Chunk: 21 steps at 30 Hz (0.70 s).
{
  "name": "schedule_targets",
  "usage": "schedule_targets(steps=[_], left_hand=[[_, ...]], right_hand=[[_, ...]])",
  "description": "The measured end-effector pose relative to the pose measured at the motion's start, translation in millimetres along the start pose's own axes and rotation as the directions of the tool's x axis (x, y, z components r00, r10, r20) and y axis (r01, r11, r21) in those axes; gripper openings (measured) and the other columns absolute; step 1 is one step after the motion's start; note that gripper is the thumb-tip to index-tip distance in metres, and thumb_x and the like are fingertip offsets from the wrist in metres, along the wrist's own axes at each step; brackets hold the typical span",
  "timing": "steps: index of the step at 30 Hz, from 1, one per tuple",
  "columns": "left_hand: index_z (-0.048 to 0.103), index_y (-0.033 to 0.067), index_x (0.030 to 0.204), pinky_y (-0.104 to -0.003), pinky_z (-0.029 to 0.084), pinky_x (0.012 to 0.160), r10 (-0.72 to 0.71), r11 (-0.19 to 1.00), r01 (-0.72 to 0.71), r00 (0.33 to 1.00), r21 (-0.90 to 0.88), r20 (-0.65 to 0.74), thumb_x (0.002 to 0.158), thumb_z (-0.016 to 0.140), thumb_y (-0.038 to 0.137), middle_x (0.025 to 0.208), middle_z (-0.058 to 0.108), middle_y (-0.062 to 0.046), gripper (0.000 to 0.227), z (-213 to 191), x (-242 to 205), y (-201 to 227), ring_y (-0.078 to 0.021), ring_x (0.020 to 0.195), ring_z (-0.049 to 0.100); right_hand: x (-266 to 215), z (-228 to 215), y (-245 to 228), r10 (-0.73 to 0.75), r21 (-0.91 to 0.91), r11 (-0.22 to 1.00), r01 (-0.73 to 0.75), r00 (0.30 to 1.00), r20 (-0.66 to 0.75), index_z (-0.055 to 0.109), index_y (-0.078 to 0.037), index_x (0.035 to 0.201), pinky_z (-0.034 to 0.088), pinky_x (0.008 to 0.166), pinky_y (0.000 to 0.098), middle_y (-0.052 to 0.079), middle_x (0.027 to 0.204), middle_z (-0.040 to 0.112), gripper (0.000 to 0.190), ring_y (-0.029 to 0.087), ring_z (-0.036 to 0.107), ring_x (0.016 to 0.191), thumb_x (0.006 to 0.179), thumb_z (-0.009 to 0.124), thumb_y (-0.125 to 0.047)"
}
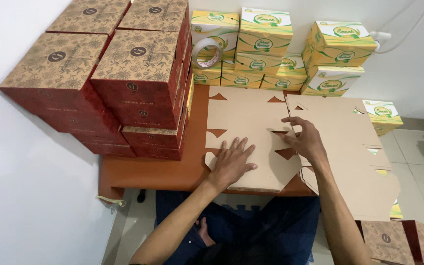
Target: The person assembles a cardboard box by hand. They fold the pre-cut flaps of a flat cardboard sheet, tuck the tabs into slots, and fold the sides to form a rectangular box. The finished box is placed on a stack of similar boxes.
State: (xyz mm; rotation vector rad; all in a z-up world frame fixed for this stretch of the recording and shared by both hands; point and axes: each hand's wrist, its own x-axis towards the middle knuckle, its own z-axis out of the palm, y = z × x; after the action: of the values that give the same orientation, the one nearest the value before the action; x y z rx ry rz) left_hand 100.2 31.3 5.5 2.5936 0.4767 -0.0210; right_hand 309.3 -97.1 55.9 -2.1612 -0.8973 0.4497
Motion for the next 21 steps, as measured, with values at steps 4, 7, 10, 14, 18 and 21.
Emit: schedule_targets(steps=[4, 7, 10, 14, 18, 21], left_hand=[[0.047, 0.0150, 0.164, -0.075, 0.013, 0.127, 0.005, 1.000, -0.005, 1.000, 0.011, -0.002, 0.105, 0.063, 0.041, 0.173, 0.036, -0.023, 0.066, 0.5, 0.6, -0.7, -0.0447, 0.162, 0.028], [0.047, 0.0150, 0.164, -0.075, 0.013, 0.127, 0.007, 1.000, -0.007, 1.000, 0.008, -0.005, 0.105, 0.062, 0.042, 0.173, 0.036, -0.023, 0.066, 2.9, 1.9, -1.5, -0.0448, 0.162, 0.028], [0.047, 0.0144, 0.163, -0.076, 0.014, 0.126, 0.018, 1.000, -0.018, 1.000, 0.014, -0.025, 0.105, 0.064, 0.039, 0.172, 0.037, -0.024, 0.065, 2.6, 0.4, 0.0, -0.0462, 0.161, 0.029], [0.049, 0.0153, 0.162, -0.076, 0.016, 0.126, 0.009, 1.000, -0.008, 0.999, 0.014, -0.038, 0.103, 0.068, 0.037, 0.171, 0.040, -0.023, 0.065, 0.8, 0.3, 3.1, -0.0455, 0.160, 0.031], [0.048, 0.0146, 0.163, -0.076, 0.016, 0.126, 0.017, 1.000, -0.016, 0.999, 0.016, -0.045, 0.103, 0.067, 0.040, 0.171, 0.040, -0.023, 0.067, 5.9, 3.1, -1.8, -0.0454, 0.160, 0.032], [0.069, 0.0049, 0.140, -0.075, 0.023, 0.124, 0.043, 0.994, -0.035, 0.997, 0.102, -0.072, 0.096, 0.072, 0.017, 0.170, 0.043, -0.020, 0.046, -7.9, -12.1, 8.3, -0.0443, 0.159, 0.034]], right_hand=[[-7.9, 5.6, -3.5, 0.034, 0.136, 0.990, -0.034, 0.999, 0.002, 0.063, -0.018, 0.151, 0.057, 0.097, 0.0599, 0.036, 0.143, 0.057, 0.068, 0.055, 0.065, 0.122, 0.087, 0.078, 0.000], [-17.6, 15.1, -11.9, 0.017, 0.208, 0.978, -0.022, 1.000, 0.026, 0.058, -0.012, 0.154, 0.054, 0.101, 0.0635, 0.042, 0.143, 0.055, 0.063, 0.060, 0.056, 0.133, 0.094, 0.074, -0.004], [-42.0, 20.7, -52.0, 0.011, 0.168, 0.985, -0.023, 0.997, 0.077, 0.044, -0.010, 0.164, 0.048, 0.108, 0.0702, 0.043, 0.148, 0.052, 0.065, 0.060, 0.050, 0.140, 0.101, 0.064, -0.007], [-36.8, 37.8, -48.6, -0.038, 0.141, 0.990, 0.027, 0.997, 0.072, 0.024, -0.004, 0.169, 0.040, 0.115, 0.0731, 0.049, 0.155, 0.041, 0.069, 0.061, 0.038, 0.148, 0.108, 0.054, -0.015], [-44.4, 59.9, -50.6, -0.120, 0.031, 0.993, 0.117, 0.989, 0.083, 0.013, 0.003, 0.170, 0.031, 0.119, 0.0756, 0.056, 0.151, 0.038, 0.077, 0.064, 0.035, 0.147, 0.108, 0.054, -0.019], [-49.3, 74.4, -47.3, -0.074, -0.048, 0.996, 0.078, 0.993, 0.092, 0.011, -0.008, 0.173, 0.029, 0.122, 0.0740, 0.046, 0.161, 0.034, 0.078, 0.059, 0.033, 0.151, 0.111, 0.050, -0.032]])
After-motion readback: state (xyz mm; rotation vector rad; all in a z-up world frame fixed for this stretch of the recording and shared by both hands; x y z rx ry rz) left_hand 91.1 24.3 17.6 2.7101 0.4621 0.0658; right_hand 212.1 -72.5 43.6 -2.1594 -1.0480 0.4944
